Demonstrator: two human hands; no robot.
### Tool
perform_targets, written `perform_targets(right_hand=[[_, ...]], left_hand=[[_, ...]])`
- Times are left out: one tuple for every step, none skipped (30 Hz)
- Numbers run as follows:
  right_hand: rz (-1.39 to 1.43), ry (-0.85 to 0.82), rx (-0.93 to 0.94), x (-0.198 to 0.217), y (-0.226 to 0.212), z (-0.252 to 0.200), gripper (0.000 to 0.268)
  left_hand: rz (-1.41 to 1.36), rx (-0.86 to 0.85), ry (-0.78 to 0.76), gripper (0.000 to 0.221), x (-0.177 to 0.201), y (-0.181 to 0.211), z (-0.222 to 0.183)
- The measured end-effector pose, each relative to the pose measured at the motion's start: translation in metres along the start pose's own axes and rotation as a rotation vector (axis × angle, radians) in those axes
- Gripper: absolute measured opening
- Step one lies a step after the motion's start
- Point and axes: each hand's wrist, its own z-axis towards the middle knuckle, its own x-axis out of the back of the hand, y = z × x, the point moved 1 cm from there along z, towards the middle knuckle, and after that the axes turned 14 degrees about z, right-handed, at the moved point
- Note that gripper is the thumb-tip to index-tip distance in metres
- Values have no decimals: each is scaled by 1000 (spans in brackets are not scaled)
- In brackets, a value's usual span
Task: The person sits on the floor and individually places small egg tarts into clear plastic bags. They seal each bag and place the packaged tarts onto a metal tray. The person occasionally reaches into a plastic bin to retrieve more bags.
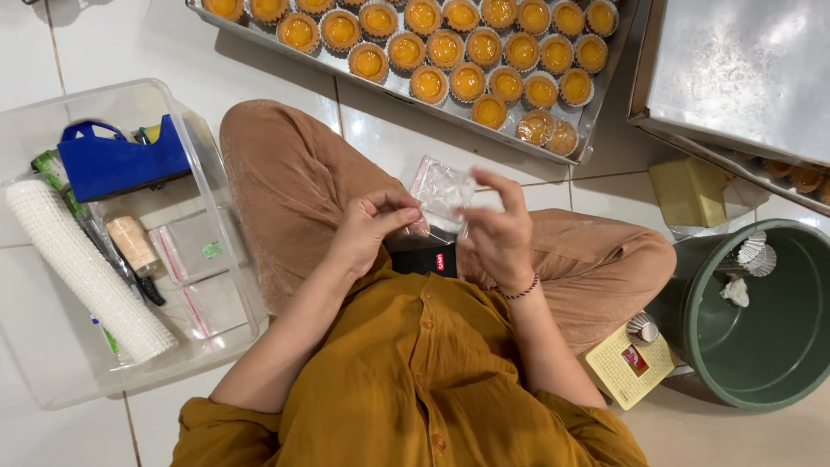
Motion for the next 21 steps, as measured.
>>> perform_targets(right_hand=[[247,101,-272,1,-2,2,17],[494,200,-545,2,-5,2,43],[493,202,-546,0,-3,-2,43],[670,214,-688,-3,1,-7,38],[849,227,-825,-5,6,-10,34],[849,232,-823,-5,8,-9,34],[776,236,-766,-6,9,-9,23],[704,239,-709,-7,9,-9,24],[705,240,-710,-7,10,-8,24],[698,249,-693,-7,10,-7,28],[691,258,-672,-7,10,-5,32],[692,258,-669,-8,9,-2,32],[738,250,-700,-7,8,-1,31],[785,241,-730,-7,6,0,30],[785,241,-728,-7,0,5,30],[824,205,-720,-8,-7,9,31],[863,167,-713,-10,-14,14,32],[864,166,-713,-11,-10,10,32],[949,157,-740,-12,-5,7,29],[1035,147,-766,-12,0,3,26],[1034,148,-766,-13,7,-2,26]], left_hand=[[87,-57,57,20,-5,7,-2],[173,-114,114,18,-10,13,-3],[174,-112,111,18,-13,14,-5],[264,-160,143,17,-15,15,-6],[356,-213,173,16,-18,18,-5],[359,-215,169,16,-21,19,-3],[488,-259,205,14,-23,19,-5],[617,-304,240,12,-25,19,-6],[618,-303,240,12,-26,19,-8],[637,-335,240,12,-27,20,-9],[656,-370,240,11,-28,21,-10],[657,-373,241,11,-27,24,-10],[671,-379,230,10,-27,25,-11],[685,-385,220,9,-28,26,-12],[685,-387,220,9,-27,28,-12],[667,-395,194,4,-27,30,-12],[649,-401,170,14,-25,32,-14],[649,-401,171,14,-26,32,-15],[689,-439,179,13,-27,33,-16],[730,-477,186,13,-28,34,-17],[730,-477,185,13,-30,33,-17]])
